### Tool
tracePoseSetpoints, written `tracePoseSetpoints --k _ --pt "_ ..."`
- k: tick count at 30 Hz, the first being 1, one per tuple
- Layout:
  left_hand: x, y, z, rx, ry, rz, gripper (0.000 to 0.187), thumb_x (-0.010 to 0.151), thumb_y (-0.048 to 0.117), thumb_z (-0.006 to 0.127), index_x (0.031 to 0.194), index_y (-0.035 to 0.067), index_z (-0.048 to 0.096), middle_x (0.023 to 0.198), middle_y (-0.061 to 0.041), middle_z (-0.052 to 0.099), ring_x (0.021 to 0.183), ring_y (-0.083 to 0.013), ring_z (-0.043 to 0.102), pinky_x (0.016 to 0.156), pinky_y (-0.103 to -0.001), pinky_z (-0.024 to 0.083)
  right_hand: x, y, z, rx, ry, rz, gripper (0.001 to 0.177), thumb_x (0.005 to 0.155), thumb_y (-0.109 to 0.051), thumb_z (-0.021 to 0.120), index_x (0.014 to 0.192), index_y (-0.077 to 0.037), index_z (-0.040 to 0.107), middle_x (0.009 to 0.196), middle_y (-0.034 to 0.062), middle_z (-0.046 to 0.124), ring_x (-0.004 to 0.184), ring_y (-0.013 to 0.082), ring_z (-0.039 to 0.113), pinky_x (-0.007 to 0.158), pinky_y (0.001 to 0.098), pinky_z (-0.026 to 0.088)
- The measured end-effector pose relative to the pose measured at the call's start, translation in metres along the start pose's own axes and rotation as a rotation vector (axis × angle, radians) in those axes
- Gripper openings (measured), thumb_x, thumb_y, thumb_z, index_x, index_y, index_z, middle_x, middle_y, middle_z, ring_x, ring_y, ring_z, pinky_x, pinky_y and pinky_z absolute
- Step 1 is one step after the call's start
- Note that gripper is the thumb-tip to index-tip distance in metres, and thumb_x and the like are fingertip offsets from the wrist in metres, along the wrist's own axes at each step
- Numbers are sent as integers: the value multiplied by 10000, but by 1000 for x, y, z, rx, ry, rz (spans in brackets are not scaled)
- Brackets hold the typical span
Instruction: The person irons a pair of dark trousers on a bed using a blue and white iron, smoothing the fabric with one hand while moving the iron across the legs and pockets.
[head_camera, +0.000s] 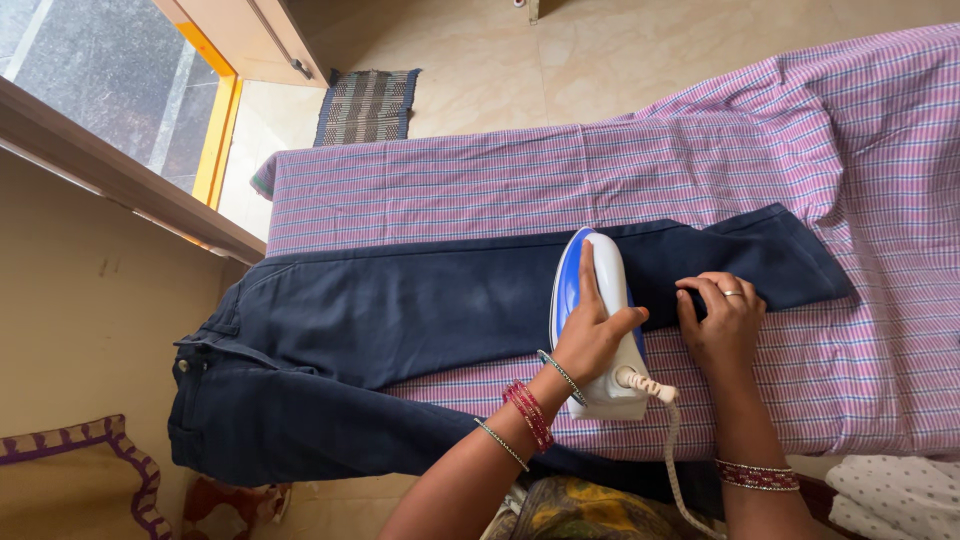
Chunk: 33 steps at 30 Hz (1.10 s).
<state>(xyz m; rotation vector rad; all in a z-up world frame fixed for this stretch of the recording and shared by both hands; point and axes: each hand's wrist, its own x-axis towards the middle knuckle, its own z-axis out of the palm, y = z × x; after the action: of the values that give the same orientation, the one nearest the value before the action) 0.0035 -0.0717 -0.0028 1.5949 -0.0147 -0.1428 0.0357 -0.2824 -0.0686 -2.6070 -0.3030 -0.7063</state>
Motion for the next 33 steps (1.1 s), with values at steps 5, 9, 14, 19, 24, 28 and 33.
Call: tracePoseSetpoints --k 5,9,14,19,24,28,33 --pt "5 7 4 16 1 -18 1192 804 278 673 1639 123 -163 1333 -377 557 912 -414 734 735 -424 615 -1 2 2 -7 11 -7 135 984 -266 695 1060 -170 751 1138 13 696 1160 265 602 1023 463 423" --pt "9 8 6 44 10 -56 1205 796 286 672 1639 125 -175 1208 -379 630 844 -403 739 706 -413 610 -1 2 3 -8 20 -11 134 984 -261 696 1061 -167 754 1138 16 697 1156 270 608 1014 461 430" --pt "8 2 8 37 25 2 1200 809 293 677 1641 117 -170 1221 -376 630 862 -398 743 722 -414 612 -1 1 1 -14 31 -24 134 978 -256 698 1061 -166 752 1139 18 697 1153 274 610 1018 464 435" --pt "7 2 9 43 25 -30 1205 793 286 668 1638 120 -174 1229 -386 625 858 -408 740 709 -417 612 -1 1 2 -17 31 -26 131 978 -252 703 1063 -166 753 1139 24 699 1157 274 612 1013 461 435" --pt "9 3 8 45 24 5 1203 806 291 673 1636 112 -179 1266 -389 598 894 -416 739 735 -423 614 -1 1 1 -11 26 -15 124 970 -247 710 1055 -169 755 1139 23 701 1153 273 612 1007 462 437" --pt "12 1 8 73 14 -16 1201 798 310 666 1633 107 -173 1232 -386 614 872 -423 742 729 -426 615 0 2 3 -13 23 -11 128 962 -240 710 1058 -169 756 1141 24 700 1155 272 613 1009 463 436" --pt "18 1 10 73 17 16 1195 809 316 665 1636 91 -168 1223 -392 621 876 -428 737 742 -429 607 -2 2 3 -12 21 -4 121 960 -230 714 1052 -162 755 1132 20 700 1154 270 612 1010 464 433"
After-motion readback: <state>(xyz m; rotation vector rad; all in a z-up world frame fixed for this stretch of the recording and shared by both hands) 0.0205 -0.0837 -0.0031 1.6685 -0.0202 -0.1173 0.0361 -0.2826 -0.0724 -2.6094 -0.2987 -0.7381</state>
